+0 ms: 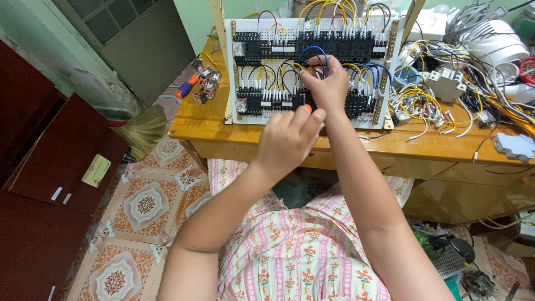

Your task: Wiring an electrical panel by inserting wires into terminal blocks and securing them with a screwdriver.

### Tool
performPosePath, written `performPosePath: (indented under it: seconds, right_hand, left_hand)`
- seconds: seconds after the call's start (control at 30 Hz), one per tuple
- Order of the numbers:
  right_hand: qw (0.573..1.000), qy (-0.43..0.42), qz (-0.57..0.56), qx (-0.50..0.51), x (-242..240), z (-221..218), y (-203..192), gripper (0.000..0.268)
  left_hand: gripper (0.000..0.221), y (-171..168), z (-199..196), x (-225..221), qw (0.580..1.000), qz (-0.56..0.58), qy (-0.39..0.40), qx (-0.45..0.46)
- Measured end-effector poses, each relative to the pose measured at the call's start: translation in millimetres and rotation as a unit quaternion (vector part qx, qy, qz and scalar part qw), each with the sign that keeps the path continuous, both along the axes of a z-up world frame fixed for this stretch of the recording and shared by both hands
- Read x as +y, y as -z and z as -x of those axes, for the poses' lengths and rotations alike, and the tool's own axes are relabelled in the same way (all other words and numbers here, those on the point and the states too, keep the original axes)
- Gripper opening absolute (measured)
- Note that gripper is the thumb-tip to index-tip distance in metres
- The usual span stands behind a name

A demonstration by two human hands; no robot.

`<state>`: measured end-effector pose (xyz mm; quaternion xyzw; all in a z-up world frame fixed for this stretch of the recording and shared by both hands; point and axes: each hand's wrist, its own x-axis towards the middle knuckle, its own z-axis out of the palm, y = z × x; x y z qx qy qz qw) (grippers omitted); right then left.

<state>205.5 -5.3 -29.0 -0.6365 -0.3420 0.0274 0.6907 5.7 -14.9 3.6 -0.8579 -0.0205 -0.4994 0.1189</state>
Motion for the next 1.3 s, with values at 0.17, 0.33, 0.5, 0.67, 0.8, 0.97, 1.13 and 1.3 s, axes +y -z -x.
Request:
performPosePath:
  seconds: [0.17, 0.33, 0.5, 0.67, 0.8, 0.97, 1.13, 1.3]
  right_hand:
    - [0.995, -0.057, 0.065, 0.048, -10.9, 22.1, -20.3, 0.037]
    - [0.976, -0.172, -0.003, 0.136, -32.7, 18.8, -44.2, 0.062]
    - [0.95, -0.18, -0.102, 0.234, -48.0, 15.2, -49.3, 0.067]
    - [0.983, -0.115, -0.092, 0.106, -72.6, 2.7, -30.8, 0.054]
    - [0.973, 0.075, 0.017, -0.217, -86.3, 4.0, -23.1, 0.033]
    - [0.931, 0.087, -0.067, -0.349, -85.7, 29.3, 52.4, 0.021]
    - [0.998, -0.048, 0.018, -0.036, -116.2, 109.6, 186.5, 0.018]
    - [0.746, -0.117, 0.112, 0.646, -136.4, 90.7, 265.5, 0.03]
  left_hand:
    - [0.023, 14.3, -1.0, 35.1, 0.994, 0.071, -0.001, -0.085]
    - [0.01, -25.7, 37.2, 61.8, 0.893, 0.318, 0.181, -0.263]
    - [0.033, -26.6, 75.2, 65.2, 0.685, 0.626, 0.258, -0.268]
    - [0.028, 67.3, 89.1, 81.1, 0.561, 0.732, 0.278, -0.267]
    - [0.024, 165.5, 94.8, 70.6, 0.426, 0.834, 0.283, -0.206]
    - [0.025, 267.1, 112.9, 30.8, 0.302, 0.906, 0.279, -0.106]
    - [0.023, 321.3, 117.9, 29.6, 0.252, 0.914, 0.291, -0.128]
    - [0.024, 289.1, 116.2, 27.5, 0.222, 0.925, 0.31, -0.01]
